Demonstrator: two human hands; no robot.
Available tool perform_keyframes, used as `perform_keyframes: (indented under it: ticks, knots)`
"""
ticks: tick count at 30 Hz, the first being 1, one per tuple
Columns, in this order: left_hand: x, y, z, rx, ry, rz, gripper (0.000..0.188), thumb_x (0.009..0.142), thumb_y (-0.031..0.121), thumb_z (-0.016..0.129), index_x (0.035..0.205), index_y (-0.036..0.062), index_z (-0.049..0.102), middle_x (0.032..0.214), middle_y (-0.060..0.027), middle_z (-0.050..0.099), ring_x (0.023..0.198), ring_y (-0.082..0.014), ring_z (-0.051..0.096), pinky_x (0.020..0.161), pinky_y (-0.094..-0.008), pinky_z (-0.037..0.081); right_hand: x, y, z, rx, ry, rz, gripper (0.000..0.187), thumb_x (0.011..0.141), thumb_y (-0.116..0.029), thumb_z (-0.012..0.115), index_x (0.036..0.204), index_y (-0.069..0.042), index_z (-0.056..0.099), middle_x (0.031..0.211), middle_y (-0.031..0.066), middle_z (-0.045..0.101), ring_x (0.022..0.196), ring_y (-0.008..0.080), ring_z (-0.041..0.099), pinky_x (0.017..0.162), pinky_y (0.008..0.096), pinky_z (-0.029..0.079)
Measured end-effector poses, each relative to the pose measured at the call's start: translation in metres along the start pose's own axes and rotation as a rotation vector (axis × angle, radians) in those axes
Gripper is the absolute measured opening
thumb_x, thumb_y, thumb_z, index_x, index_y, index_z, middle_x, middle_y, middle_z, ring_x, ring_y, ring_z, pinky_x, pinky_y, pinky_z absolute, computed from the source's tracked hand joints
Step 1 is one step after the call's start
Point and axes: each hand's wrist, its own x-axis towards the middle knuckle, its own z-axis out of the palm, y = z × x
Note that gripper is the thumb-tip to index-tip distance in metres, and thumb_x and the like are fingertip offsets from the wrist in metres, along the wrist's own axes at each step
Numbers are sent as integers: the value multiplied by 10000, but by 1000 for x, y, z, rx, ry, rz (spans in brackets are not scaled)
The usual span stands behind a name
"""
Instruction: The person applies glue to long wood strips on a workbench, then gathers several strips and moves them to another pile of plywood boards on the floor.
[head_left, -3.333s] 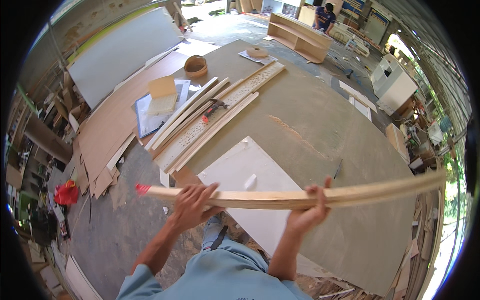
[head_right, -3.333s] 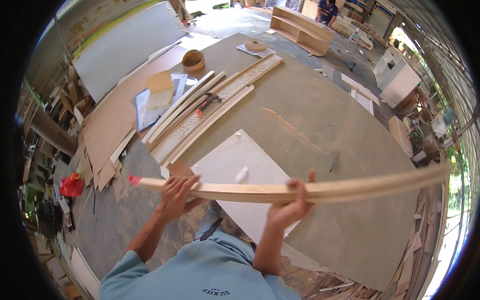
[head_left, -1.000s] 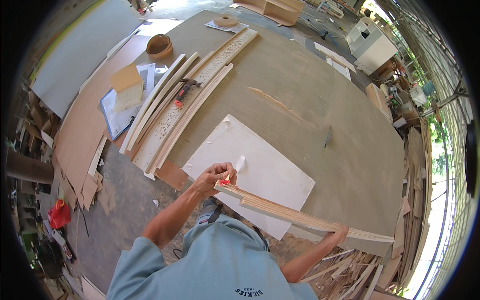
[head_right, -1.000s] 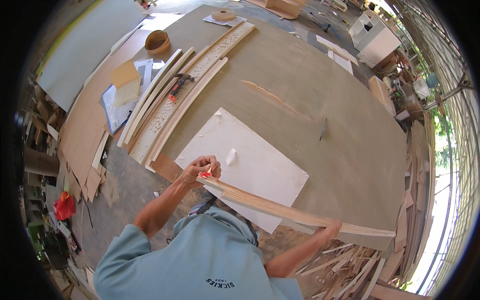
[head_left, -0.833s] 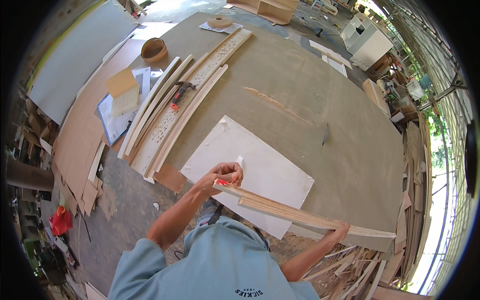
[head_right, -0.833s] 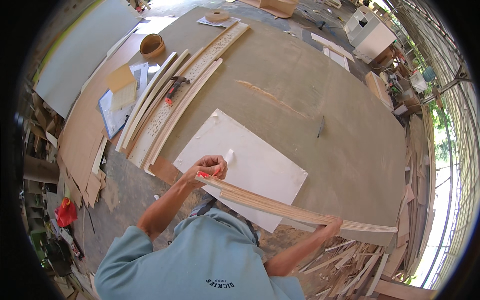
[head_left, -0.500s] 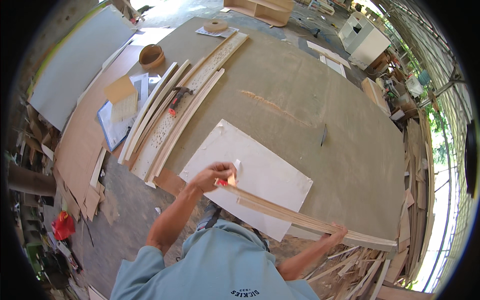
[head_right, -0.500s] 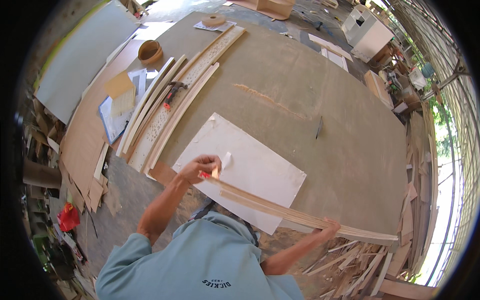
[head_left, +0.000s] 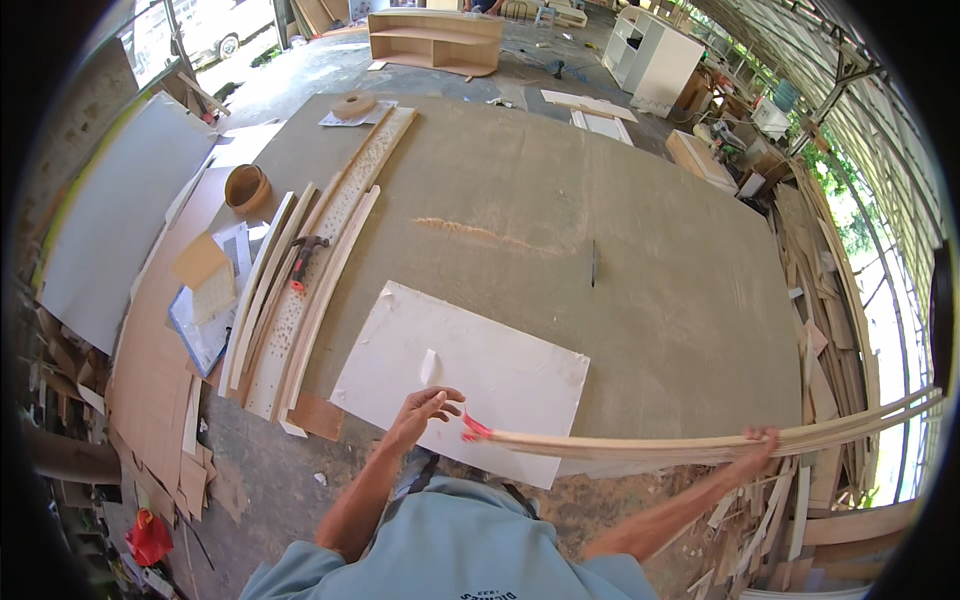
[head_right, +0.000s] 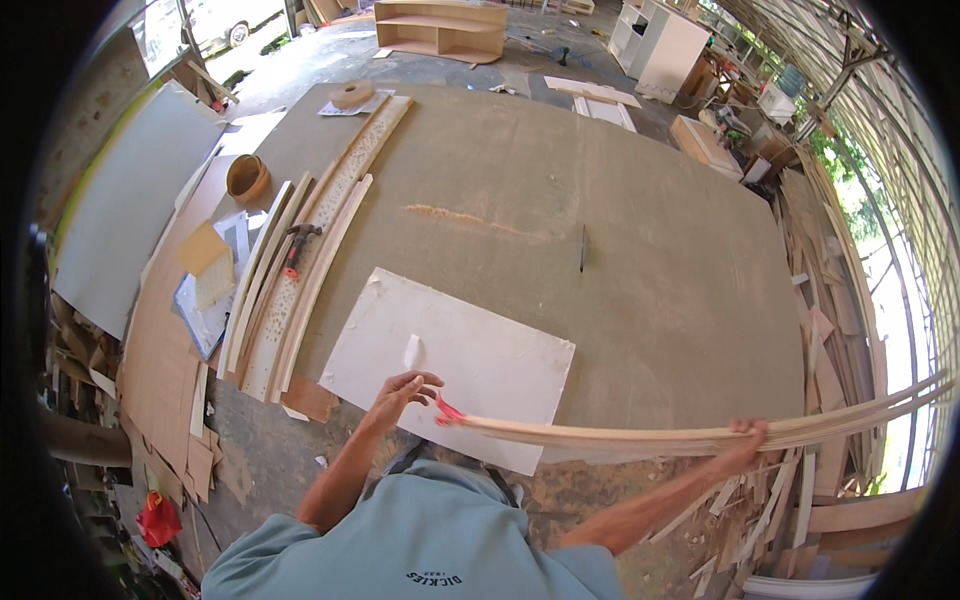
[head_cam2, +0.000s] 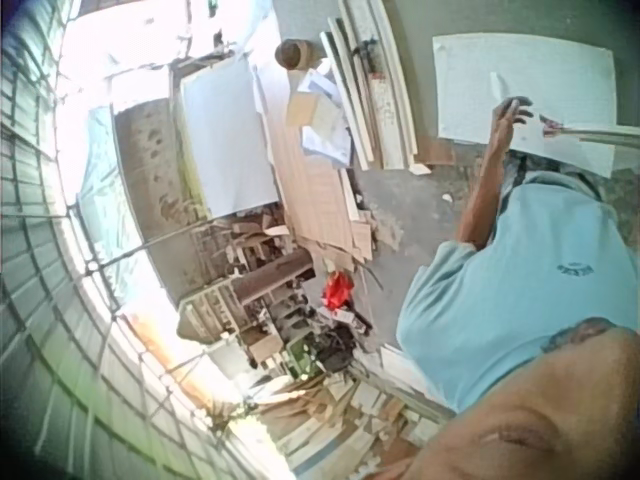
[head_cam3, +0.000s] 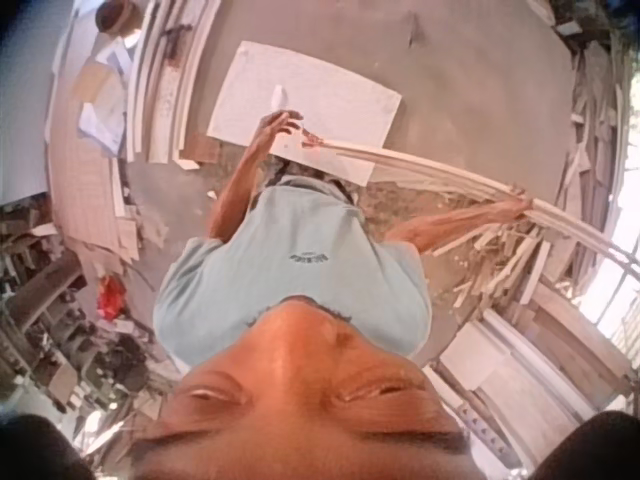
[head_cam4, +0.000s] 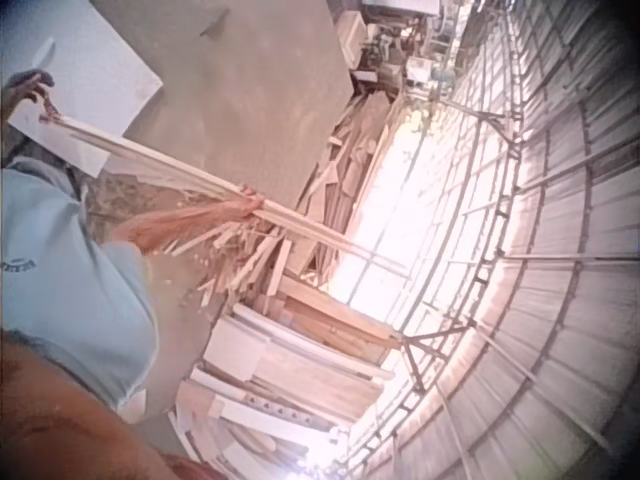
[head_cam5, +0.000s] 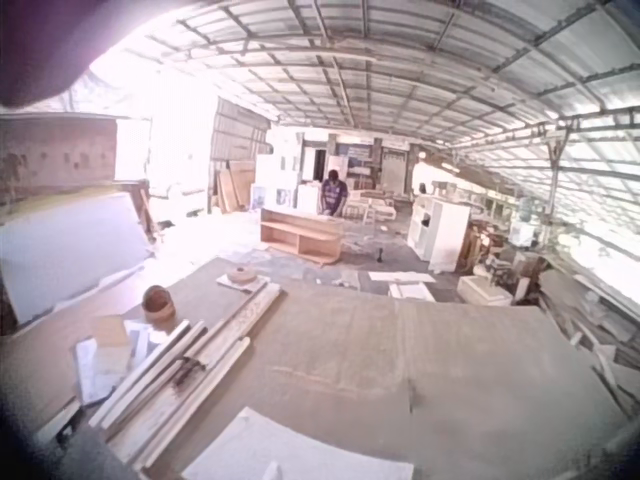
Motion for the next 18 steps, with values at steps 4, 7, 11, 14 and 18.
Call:
perform_keyframes:
  ticks: [4, 7, 11, 14, 18]
  knots:
    - [1, -6, -1, 75, 147, 61, 319, 1025, 274, 582, 1189, 17, 676, 1113, -90, 715, 962, -172, 667, 820, -317, 507, 45, -51, -3, -5, -239, -196, 348, 943, -202, 675, 1201, -39, 506, 849, 43, 543, 687, 107, 460, 624, 292, 418]
    - [15, 30, 12, 132, 131, 202, 324, 1010, 282, 601, 1177, 18, 687, 1118, -70, 711, 992, -168, 656, 840, -325, 482, 38, -105, 19, -114, -255, -298, 387, 959, -160, 659, 1287, -34, 497, 882, 30, 556, 678, 102, 451, 625, 285, 415]
    - [45, 125, 47, 11, 35, 447, 552, 978, 379, 619, 1378, 6, 548, 1348, -134, 599, 1247, -243, 559, 975, -371, 446, 105, -97, -34, -263, -586, -258, 507, 937, -173, 684, 1373, -26, 472, 974, 31, 573, 738, 90, 489, 651, 277, 429]
    - [70, 196, 76, -48, -124, 641, 790, 950, 532, 590, 1522, 41, 358, 1498, -167, 454, 1392, -290, 422, 1079, -434, 369, 124, -47, -59, -457, -686, -245, 508, 908, -164, 712, 1351, -25, 505, 1024, 33, 574, 852, 116, 553, 730, 281, 467]
    - [115, 240, 96, -360, -206, 637, 1032, 872, 741, 567, 1564, 45, 246, 1543, -196, 385, 1448, -322, 333, 1144, -497, 306, 56, 36, -52, -615, -933, -326, 515, 804, -104, 785, 1265, -7, 576, 1125, 140, 629, 1021, 274, 617, 916, 394, 484]
